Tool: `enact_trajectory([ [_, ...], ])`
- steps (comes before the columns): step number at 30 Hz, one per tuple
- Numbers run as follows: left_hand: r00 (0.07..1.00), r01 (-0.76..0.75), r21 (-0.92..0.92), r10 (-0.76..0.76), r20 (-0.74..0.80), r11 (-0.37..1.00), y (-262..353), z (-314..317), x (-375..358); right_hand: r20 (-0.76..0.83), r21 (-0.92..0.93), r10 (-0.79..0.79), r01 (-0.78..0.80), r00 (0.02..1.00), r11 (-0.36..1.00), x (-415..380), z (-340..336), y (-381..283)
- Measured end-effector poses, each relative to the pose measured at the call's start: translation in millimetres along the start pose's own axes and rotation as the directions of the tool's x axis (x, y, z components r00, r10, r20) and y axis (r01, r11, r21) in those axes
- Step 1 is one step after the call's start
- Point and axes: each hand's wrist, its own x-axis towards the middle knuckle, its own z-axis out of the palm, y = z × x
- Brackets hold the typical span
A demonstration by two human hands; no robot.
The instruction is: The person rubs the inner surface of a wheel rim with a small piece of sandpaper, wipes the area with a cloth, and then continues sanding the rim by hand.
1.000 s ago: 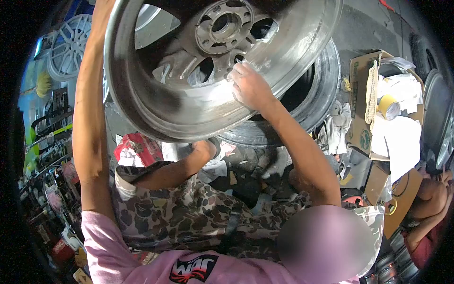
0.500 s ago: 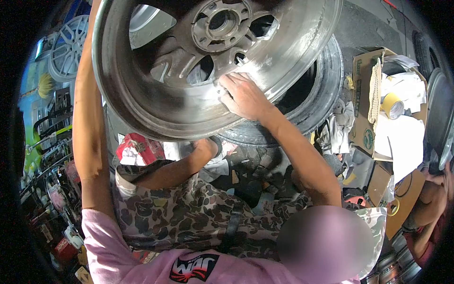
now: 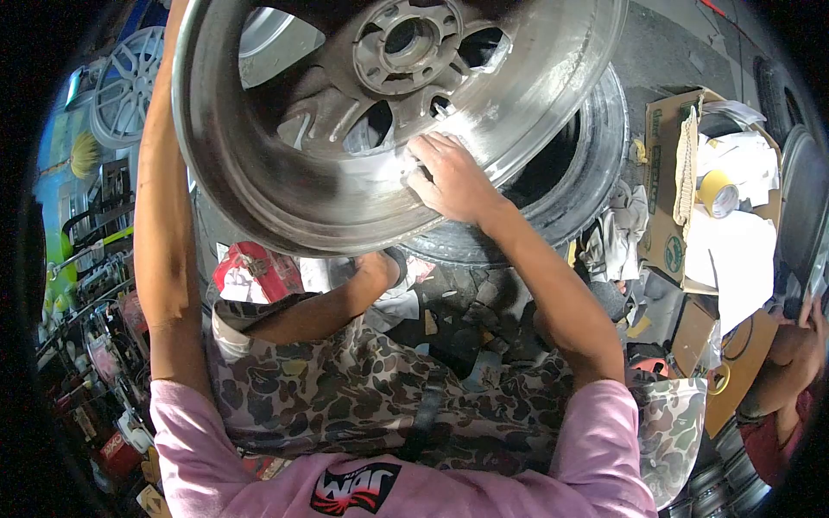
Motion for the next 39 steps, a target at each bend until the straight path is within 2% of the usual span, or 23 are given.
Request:
enact_trajectory([
  [1,0.998,-0.045,0.021,0.046,-0.040,0.999,2.3,1.8,-2.3,-0.001,0.002,0.002,-0.002,1.000,1.000,1.7,-0.7,-2.4],
  [3,0.999,-0.031,0.014,0.031,-0.017,0.999,-0.4,0.1,0.4,-0.147,0.069,0.009,0.001,0.989,0.998,10.0,1.3,-10.6],
  [8,0.999,-0.041,0.018,0.040,0.017,0.999,3.1,-2.4,1.4,-0.145,0.113,0.038,-0.022,0.989,0.993,19.0,25.2,-21.0],
  [11,0.999,0.032,0.032,-0.033,0.038,0.999,-2.3,-4.0,3.9,-0.120,0.088,0.089,-0.079,0.989,0.993,19.2,30.1,-29.6],
  [13,0.996,-0.085,0.091,0.082,0.037,0.992,2.8,-4.4,0.2,-0.028,0.095,0.107,-0.104,0.994,0.990,25.4,33.4,-35.9],
  [14,0.993,-0.108,-0.014,0.109,0.039,0.994,-6.7,0.2,9.6,-0.030,0.087,0.101,-0.098,0.994,0.991,33.7,32.4,-48.8],
  [16,0.992,-0.123,0.000,0.123,0.030,0.992,-17.0,0.1,15.6,-0.143,0.159,0.158,-0.135,0.977,0.978,45.1,36.4,-75.8],
  [19,0.990,-0.138,0.027,0.138,0.016,0.990,-11.8,-1.9,8.1,-0.181,0.164,0.102,-0.072,0.978,0.984,39.2,42.8,-53.6],
  [21,0.989,-0.145,0.035,0.146,-0.003,0.989,-3.8,-1.3,0.9,-0.111,0.139,0.136,-0.120,0.984,0.983,36.7,38.3,-48.1],
  [22,1.000,0.009,0.155,-0.008,-0.004,0.988,-5.2,-2.3,10.3,-0.049,0.116,0.166,-0.159,0.985,0.980,40.8,31.6,-49.8],
  [25,0.999,-0.045,0.134,0.048,-0.020,0.990,-12.8,-0.3,12.3,-0.026,0.109,0.233,-0.229,0.972,0.967,55.9,34.9,-69.2],
  [26,0.999,-0.042,0.136,0.044,-0.016,0.990,-12.2,-0.4,10.9,-0.110,0.188,0.198,-0.175,0.974,0.966,56.4,32.3,-76.2],
  [28,0.999,0.052,0.213,-0.053,-0.002,0.976,-8.4,-3.5,11.8,-0.089,0.164,0.172,-0.156,0.981,0.974,46.9,40.5,-50.1],
  [29,0.999,0.053,0.210,-0.054,-0.003,0.976,-9.7,-3.5,11.8,-0.070,0.138,0.154,-0.143,0.986,0.980,44.3,37.3,-43.0],
  [30,1.000,0.026,0.195,-0.026,-0.005,0.980,-11.2,-2.5,12.5,0.016,0.055,0.203,-0.203,0.979,0.978,42.5,34.4,-35.7],
  [31,1.000,-0.001,0.181,0.003,-0.009,0.983,-12.3,-1.8,13.8,0.015,0.048,0.200,-0.200,0.980,0.979,46.9,34.3,-41.4],
  [33,1.000,0.006,0.139,-0.006,-0.001,0.990,-12.1,0.3,13.6,-0.143,0.183,0.193,-0.166,0.971,0.969,54.3,41.7,-67.6],
  [34,1.000,0.015,0.102,-0.015,0.002,0.995,-13.0,0.2,12.9,-0.162,0.184,0.177,-0.147,0.971,0.972,57.0,37.0,-78.4],
  [37,0.999,0.048,0.153,-0.044,-0.028,0.987,-8.1,-1.2,11.1,-0.163,0.184,0.106,-0.076,0.981,0.980,46.6,50.5,-48.4],
  [39,1.000,-0.009,0.141,0.011,-0.015,0.990,1.8,-5.2,4.3,-0.127,0.135,0.130,-0.113,0.983,0.984,41.2,47.2,-45.1],
])
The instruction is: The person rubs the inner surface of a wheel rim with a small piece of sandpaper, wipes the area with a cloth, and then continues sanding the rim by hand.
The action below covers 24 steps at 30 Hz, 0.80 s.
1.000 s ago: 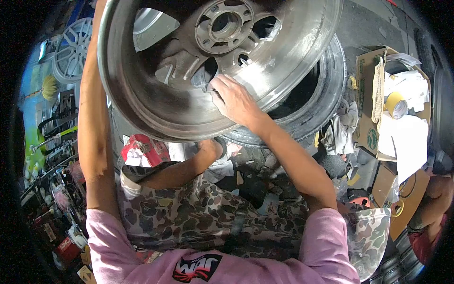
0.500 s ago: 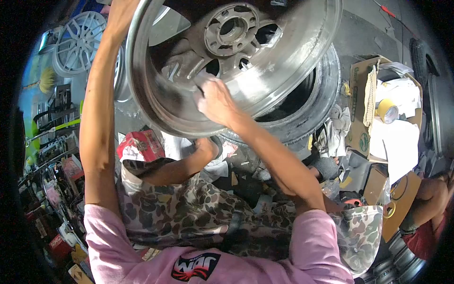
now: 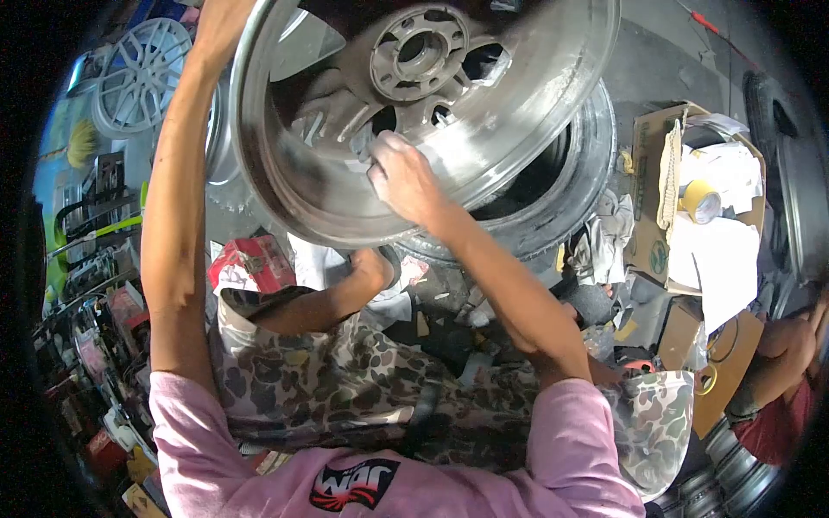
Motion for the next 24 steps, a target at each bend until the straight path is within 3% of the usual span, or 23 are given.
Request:
enact_trajectory([
  [2,0.997,0.068,0.026,-0.069,0.017,0.997,-5.4,3.1,4.8,0.034,-0.048,0.038,-0.037,0.999,0.998,0.7,-5.0,-14.6],
  [3,1.000,-0.001,-0.057,0.002,0.030,0.998,-13.9,6.5,8.1,-0.003,-0.043,0.030,-0.030,1.000,0.999,5.6,-2.4,-27.0],
  [5,1.000,-0.008,-0.016,0.009,0.016,1.000,-15.1,7.6,6.5,-0.120,-0.052,-0.042,0.036,0.992,0.998,4.9,6.9,-27.9],
  [8,1.000,0.024,0.046,-0.023,-0.013,0.999,-8.4,4.7,5.7,0.017,-0.033,0.059,-0.059,0.998,0.998,-0.7,-7.5,-1.6],
  [12,1.000,-0.010,-0.015,0.010,0.018,1.000,-13.9,8.4,9.3,-0.041,0.024,0.066,-0.065,0.997,0.998,11.3,-5.0,-42.2],
  [14,0.999,-0.037,-0.075,0.039,0.023,0.996,-16.4,7.0,9.0,-0.086,-0.016,0.000,-0.001,0.996,1.000,6.6,9.7,-17.5],
  [16,1.000,0.005,0.049,-0.005,-0.007,0.999,-11.2,5.4,7.8,-0.051,0.001,-0.014,0.014,0.999,1.000,0.8,-0.1,2.7],
  [18,1.000,0.020,0.048,-0.019,-0.012,0.999,-3.4,4.2,3.4,-0.031,-0.032,0.023,-0.024,0.999,0.999,-0.4,-4.2,5.7],
  [20,0.991,-0.113,-0.062,0.108,-0.079,0.992,6.5,7.1,-9.6,0.058,-0.099,0.194,-0.188,0.979,0.977,2.6,8.2,-19.1],
  [21,0.998,0.043,-0.050,-0.041,0.048,0.998,-3.2,4.0,2.5,-0.008,-0.105,0.116,-0.116,0.993,0.988,3.1,3.0,-31.9],
  [22,0.997,0.046,-0.043,-0.044,0.056,0.998,-3.3,4.2,0.7,-0.007,-0.096,0.122,-0.122,0.993,0.988,0.2,6.0,-29.5],
  [24,0.997,0.081,0.076,-0.081,0.005,0.994,1.1,1.9,2.5,-0.087,0.036,-0.020,0.023,0.996,0.999,1.0,5.4,-7.9],
])
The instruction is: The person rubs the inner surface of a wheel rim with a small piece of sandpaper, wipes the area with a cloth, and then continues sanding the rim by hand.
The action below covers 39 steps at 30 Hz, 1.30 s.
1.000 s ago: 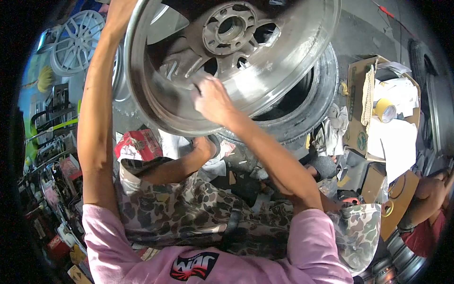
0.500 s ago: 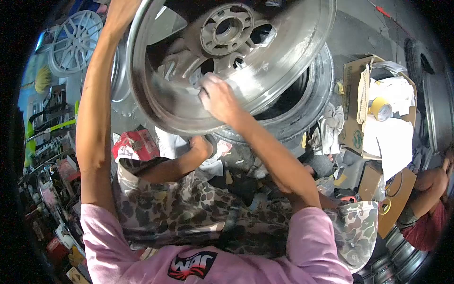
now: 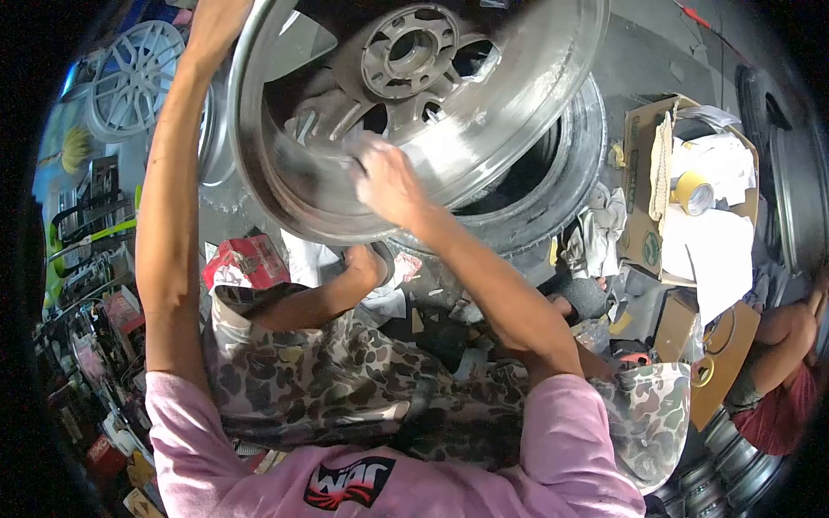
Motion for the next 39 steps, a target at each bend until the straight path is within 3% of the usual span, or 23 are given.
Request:
enact_trajectory([
  [4,0.994,-0.107,-0.087,0.106,-0.021,0.990,-6.0,4.0,3.0,0.070,-0.086,0.113,-0.107,0.991,0.990,2.1,-4.3,-9.4],
  [5,0.996,-0.088,-0.104,0.089,0.000,0.991,-7.0,4.3,3.3,-0.004,-0.014,0.093,-0.093,0.996,0.996,7.2,-7.4,-30.9],
  [8,0.998,-0.055,-0.088,0.056,0.004,0.995,-8.0,4.6,0.8,0.024,0.027,0.037,-0.038,0.999,0.999,2.5,-3.9,-10.3],
  [12,0.995,-0.104,-0.100,0.103,-0.017,0.990,-5.5,5.0,2.9,0.014,-0.038,0.086,-0.086,0.996,0.996,-0.1,-2.2,-4.3],
  [14,0.992,-0.104,-0.219,0.118,0.049,0.970,-9.7,6.5,3.7,-0.010,-0.098,0.107,-0.108,0.994,0.989,1.7,0.7,-17.7],
  [15,0.984,-0.164,-0.266,0.178,0.029,0.950,-12.6,8.7,6.1,-0.013,-0.008,0.072,-0.072,0.997,0.997,3.3,-2.8,-26.1],
  [16,0.984,-0.165,-0.261,0.179,0.028,0.951,-11.4,6.6,4.7,-0.022,0.079,0.027,-0.026,0.999,0.997,6.3,-5.8,-30.3],
  [19,0.998,-0.068,-0.077,0.067,-0.013,0.995,-2.9,2.6,0.7,0.013,-0.053,0.011,-0.010,1.000,0.999,-3.9,-5.2,-2.8],
  [22,0.996,-0.051,-0.191,0.063,0.058,0.980,-1.6,2.9,-0.5,0.010,-0.091,0.042,-0.041,0.999,0.995,0.5,-6.5,-18.1],
  [23,0.989,-0.124,-0.245,0.141,0.053,0.962,-6.9,6.5,2.4,0.009,-0.063,0.044,-0.044,0.999,0.997,4.5,-4.8,-24.2],
  [26,0.994,-0.101,-0.131,0.106,0.032,0.986,-9.0,4.1,2.3,-0.041,0.043,-0.031,0.033,0.999,0.999,2.4,-4.2,-12.8],
  [28,0.995,-0.094,-0.088,0.095,0.012,0.992,-4.3,1.1,2.0,0.030,-0.115,0.089,-0.085,0.996,0.990,-0.6,-9.2,-1.7],
  [30,0.995,-0.103,-0.085,0.103,0.003,0.991,-2.1,2.5,-0.7,0.054,-0.083,0.141,-0.137,0.988,0.987,-2.5,-1.8,-13.2],
  [31,0.989,-0.137,-0.222,0.147,0.031,0.965,-3.7,5.1,0.1,-0.017,-0.054,0.069,-0.070,0.997,0.996,0.0,3.3,-19.9],
  [32,0.989,-0.132,-0.218,0.143,0.035,0.967,-6.9,7.3,0.2,-0.087,-0.023,-0.002,0.000,0.996,1.000,2.3,6.4,-25.3],
  [33,0.989,-0.134,-0.206,0.144,0.035,0.969,-10.3,8.7,-0.7,-0.016,-0.017,0.049,-0.049,0.999,0.999,3.7,1.4,-27.2],
  [36,0.987,-0.156,-0.196,0.161,0.007,0.968,-7.7,5.4,2.4,0.003,-0.019,0.043,-0.043,0.999,0.999,-6.4,-2.3,7.8],
  [39,0.995,-0.086,-0.118,0.091,0.035,0.989,2.1,1.3,-1.7,0.057,-0.116,0.091,-0.084,0.994,0.990,-2.9,-9.9,-10.6],
])
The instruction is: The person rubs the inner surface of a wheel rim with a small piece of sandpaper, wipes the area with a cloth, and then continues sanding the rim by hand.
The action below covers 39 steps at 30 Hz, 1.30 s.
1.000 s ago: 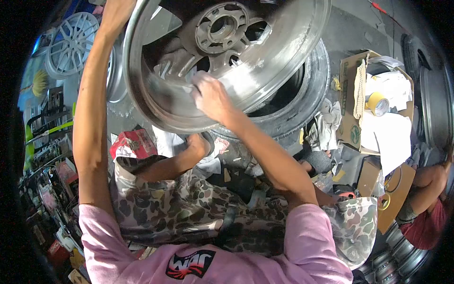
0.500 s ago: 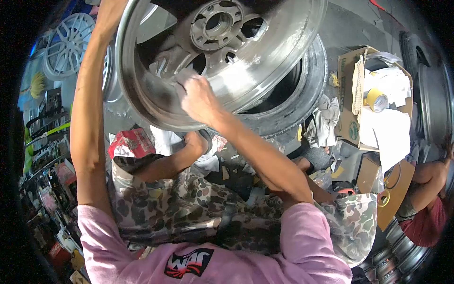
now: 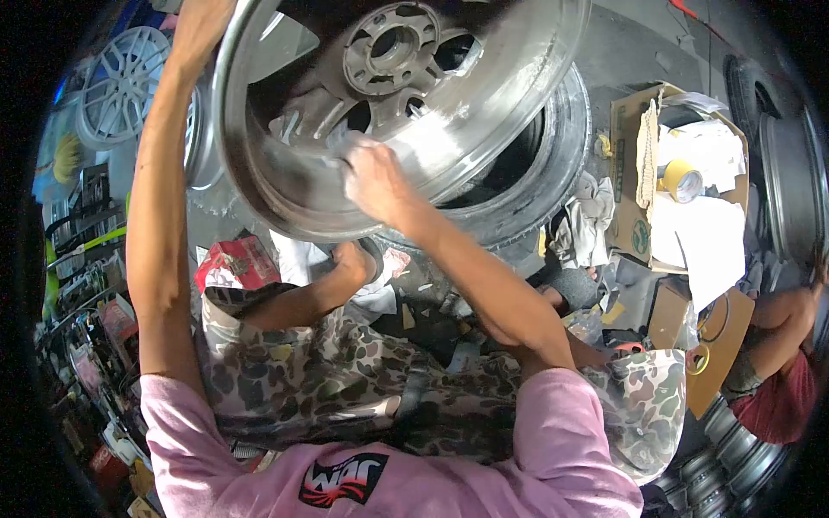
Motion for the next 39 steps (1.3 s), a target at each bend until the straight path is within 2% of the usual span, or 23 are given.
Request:
enact_trajectory([
  [1,0.993,-0.116,-0.105,0.115,-0.018,0.988,-4.2,3.6,1.3,0.025,-0.013,0.005,-0.004,1.000,1.000,-3.2,0.2,-8.5],
  [2,0.995,-0.097,-0.140,0.095,-0.016,0.985,-9.3,5.0,2.7,0.031,-0.008,0.009,-0.008,0.999,1.000,-8.4,-2.2,-10.2],
  [3,0.997,-0.077,-0.173,0.077,-0.006,0.982,-13.3,5.7,3.4,-0.001,0.037,-0.079,0.079,0.997,0.996,-15.5,-6.2,-11.2],
  [4,0.997,-0.080,-0.171,0.079,-0.010,0.982,-15.1,4.2,6.3,-0.042,0.071,-0.178,0.181,0.983,0.981,-15.1,-9.5,-10.5],
  [5,0.998,-0.068,-0.118,0.068,-0.007,0.991,-16.6,1.8,8.3,-0.041,0.070,-0.184,0.186,0.982,0.980,-13.9,-6.0,-2.8],
  [7,0.998,-0.057,-0.077,0.057,0.003,0.995,-13.9,2.9,6.5,-0.094,0.111,-0.040,0.050,0.995,0.993,-15.0,-4.3,7.8],
  [9,0.998,-0.070,-0.112,0.068,-0.018,0.991,-10.0,5.2,4.5,-0.110,0.047,-0.066,0.072,0.992,0.996,-18.3,-0.4,-6.8],
  [11,0.999,-0.052,-0.078,0.052,-0.004,0.996,-15.2,3.4,6.4,-0.107,0.158,0.009,0.008,0.994,0.987,-16.1,2.3,-23.6],
  [14,1.000,-0.021,-0.033,0.021,0.018,0.999,-19.2,4.1,6.6,-0.101,0.118,-0.045,0.057,0.994,0.991,-14.9,3.9,2.4],
  [17,0.993,-0.112,-0.086,0.109,-0.044,0.990,-10.8,4.6,8.0,-0.117,0.060,-0.060,0.068,0.991,0.996,-9.4,4.3,1.8],
  [19,0.998,-0.064,-0.052,0.063,-0.031,0.997,-12.2,2.8,5.3,-0.124,0.158,-0.089,0.108,0.988,0.981,-16.5,4.3,-12.4],
  [20,0.998,-0.058,-0.048,0.056,-0.033,0.997,-12.9,-1.3,5.9,-0.080,0.174,-0.066,0.079,0.995,0.982,-24.6,-5.8,-16.3],
  [22,0.999,0.040,0.070,-0.042,0.030,0.997,-8.1,-5.8,5.7,-0.086,0.134,-0.082,0.093,0.993,0.987,-22.8,-4.4,0.1],
  [23,0.998,0.039,0.064,-0.041,0.040,0.997,-3.3,-0.2,-1.6,-0.103,0.089,-0.090,0.099,0.991,0.991,-26.1,-4.3,6.5],
  [25,0.982,-0.161,-0.093,0.150,-0.114,0.983,5.7,6.3,-12.1,-0.098,0.061,-0.060,0.066,0.993,0.996,-19.7,0.5,4.6],
  [27,0.992,-0.116,-0.108,0.109,-0.070,0.987,6.5,0.7,-11.5,-0.140,0.091,-0.165,0.178,0.976,0.980,-21.0,1.5,-9.3],
  [28,0.995,-0.099,-0.093,0.095,-0.044,0.991,5.9,-2.7,-10.1,-0.122,0.142,-0.060,0.077,0.991,0.987,-27.7,1.9,-8.3],
  [29,0.997,-0.082,-0.080,0.081,-0.020,0.993,6.0,-4.6,-8.6,-0.119,0.139,-0.062,0.079,0.991,0.987,-27.4,1.7,-1.3],
  [31,0.998,-0.064,-0.078,0.066,0.018,0.995,6.4,1.3,-13.0,-0.104,0.020,-0.076,0.079,0.992,0.997,-29.2,-2.8,6.5],
  [33,0.979,-0.184,-0.103,0.172,-0.112,0.978,3.9,6.1,-10.2,-0.118,0.009,-0.068,0.070,0.991,0.998,-22.6,0.1,0.6],
  [34,0.995,-0.103,-0.084,0.102,-0.018,0.991,0.6,1.0,0.6,-0.105,0.033,-0.060,0.064,0.993,0.997,-24.1,-2.6,-10.3],
  [37,0.998,-0.045,-0.181,0.051,0.024,0.982,-7.4,4.4,0.8,-0.152,0.099,-0.068,0.083,0.986,0.992,-28.9,0.7,-4.6],
  [39,0.999,-0.046,-0.140,0.048,0.005,0.989,-6.7,2.7,1.0,-0.072,-0.018,-0.021,0.020,0.997,1.000,-25.2,0.5,7.2],
])
